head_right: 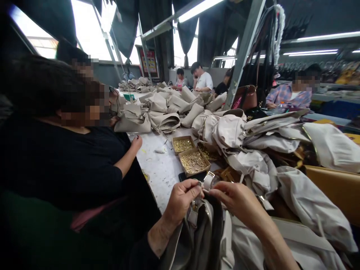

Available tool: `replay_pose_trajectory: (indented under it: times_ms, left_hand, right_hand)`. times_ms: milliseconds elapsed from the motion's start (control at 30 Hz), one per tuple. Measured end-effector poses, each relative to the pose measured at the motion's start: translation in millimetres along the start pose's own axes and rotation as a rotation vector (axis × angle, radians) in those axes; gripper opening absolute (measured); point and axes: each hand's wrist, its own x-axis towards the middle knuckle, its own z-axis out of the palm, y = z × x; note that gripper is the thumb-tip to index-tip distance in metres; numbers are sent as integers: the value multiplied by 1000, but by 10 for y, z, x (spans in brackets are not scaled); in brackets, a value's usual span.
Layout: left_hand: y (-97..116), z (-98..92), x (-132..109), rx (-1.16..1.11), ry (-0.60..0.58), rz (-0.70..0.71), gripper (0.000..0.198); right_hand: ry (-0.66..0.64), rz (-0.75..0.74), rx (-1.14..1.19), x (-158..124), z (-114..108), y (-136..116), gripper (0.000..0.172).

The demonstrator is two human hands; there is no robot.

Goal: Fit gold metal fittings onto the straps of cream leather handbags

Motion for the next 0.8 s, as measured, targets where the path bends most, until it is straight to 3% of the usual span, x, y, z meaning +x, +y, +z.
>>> replay_pose_trajectory:
  times_ms: [167, 233, 300, 500, 633, 800]
  left_hand:
    - [-39, -42, -55, -2, 14, -39, 33]
    - [-54, -44, -85, -21, 10, -31, 35]
    - [-73, -49, -106, -49, 9, -27, 36]
    - [-164, -109, -88, -93, 33, -33, 38]
    - [-188, -147, -54, -135, 84, -124, 36]
    - [-172, -135, -24, -234, 126, -218, 31]
  right_hand:
    - [281, -25, 9, 427, -278, 63, 43]
    - [306, -44, 26, 688, -316, 118, 40]
    - [245, -51, -42, 972, -316, 167, 37]
    - [-9, -6, -557, 1724, -197, 276, 23]
    - [-103, -2, -625, 2080, -6, 280, 23]
    - [-197, -81, -598, 2635, 349, 115, 39]
